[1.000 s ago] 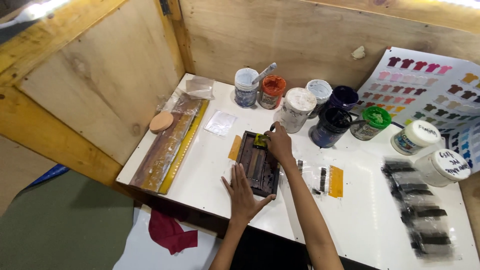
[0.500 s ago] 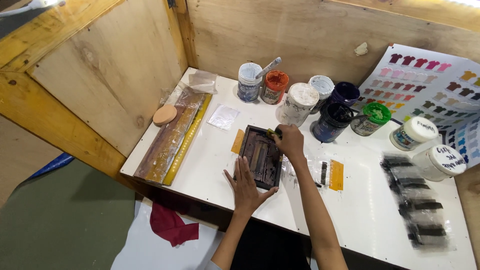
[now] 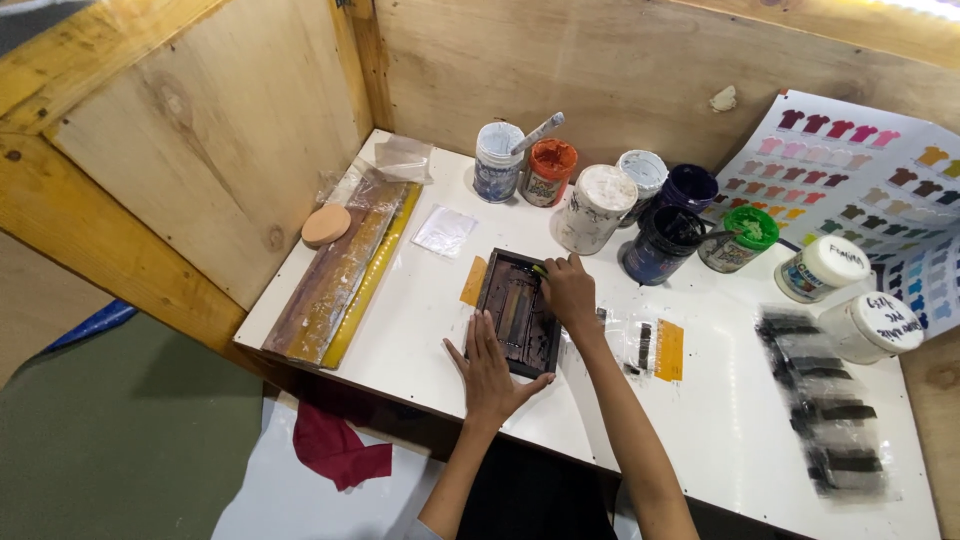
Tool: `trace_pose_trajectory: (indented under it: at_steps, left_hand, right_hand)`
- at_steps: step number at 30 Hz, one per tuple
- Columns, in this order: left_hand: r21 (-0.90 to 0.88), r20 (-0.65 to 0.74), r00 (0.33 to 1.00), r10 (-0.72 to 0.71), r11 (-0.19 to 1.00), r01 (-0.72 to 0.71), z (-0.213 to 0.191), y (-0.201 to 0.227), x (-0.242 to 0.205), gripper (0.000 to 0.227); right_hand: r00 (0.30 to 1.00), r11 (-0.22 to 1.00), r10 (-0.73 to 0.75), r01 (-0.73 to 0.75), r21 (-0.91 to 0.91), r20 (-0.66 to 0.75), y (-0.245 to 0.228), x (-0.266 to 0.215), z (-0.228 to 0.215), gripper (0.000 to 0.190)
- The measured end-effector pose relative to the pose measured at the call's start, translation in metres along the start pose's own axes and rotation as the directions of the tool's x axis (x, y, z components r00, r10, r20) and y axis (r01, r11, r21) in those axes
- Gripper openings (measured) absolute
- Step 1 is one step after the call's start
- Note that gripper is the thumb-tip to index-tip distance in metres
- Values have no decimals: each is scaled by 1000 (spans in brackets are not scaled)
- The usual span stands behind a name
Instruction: The person uses a brush to scoop black paint from a container and applies it to a rectangular tray. They then use a yellow squeegee to spread the paint evenly across the tray's surface. Finally, they place small black items into a clear plastic bag.
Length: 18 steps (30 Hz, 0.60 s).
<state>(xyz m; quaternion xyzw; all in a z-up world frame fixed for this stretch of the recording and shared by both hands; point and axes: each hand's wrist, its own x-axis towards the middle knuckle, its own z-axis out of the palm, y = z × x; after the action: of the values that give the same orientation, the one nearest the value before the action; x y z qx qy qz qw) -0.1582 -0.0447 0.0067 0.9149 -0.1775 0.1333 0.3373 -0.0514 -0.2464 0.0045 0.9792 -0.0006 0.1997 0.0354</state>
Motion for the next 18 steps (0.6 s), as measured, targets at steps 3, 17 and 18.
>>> trace_pose_trajectory:
  at_steps: [3,17,18]
  left_hand:
    - [-5,4,1000,-3,1000,3,-2,2,1,135]
    - [5,22,1000,-22,1000,21,-1,1,0,137]
    - [8,23,999,-24,1000,24,-1,1,1,136]
  right_hand:
    - [999,1000,11,-12,28,35,7,-3,21,18]
    - [992,976,-123,123,181,-13,5,-8,0,15]
    - [992,966,-106,118,228,-67,11,-5,2,13]
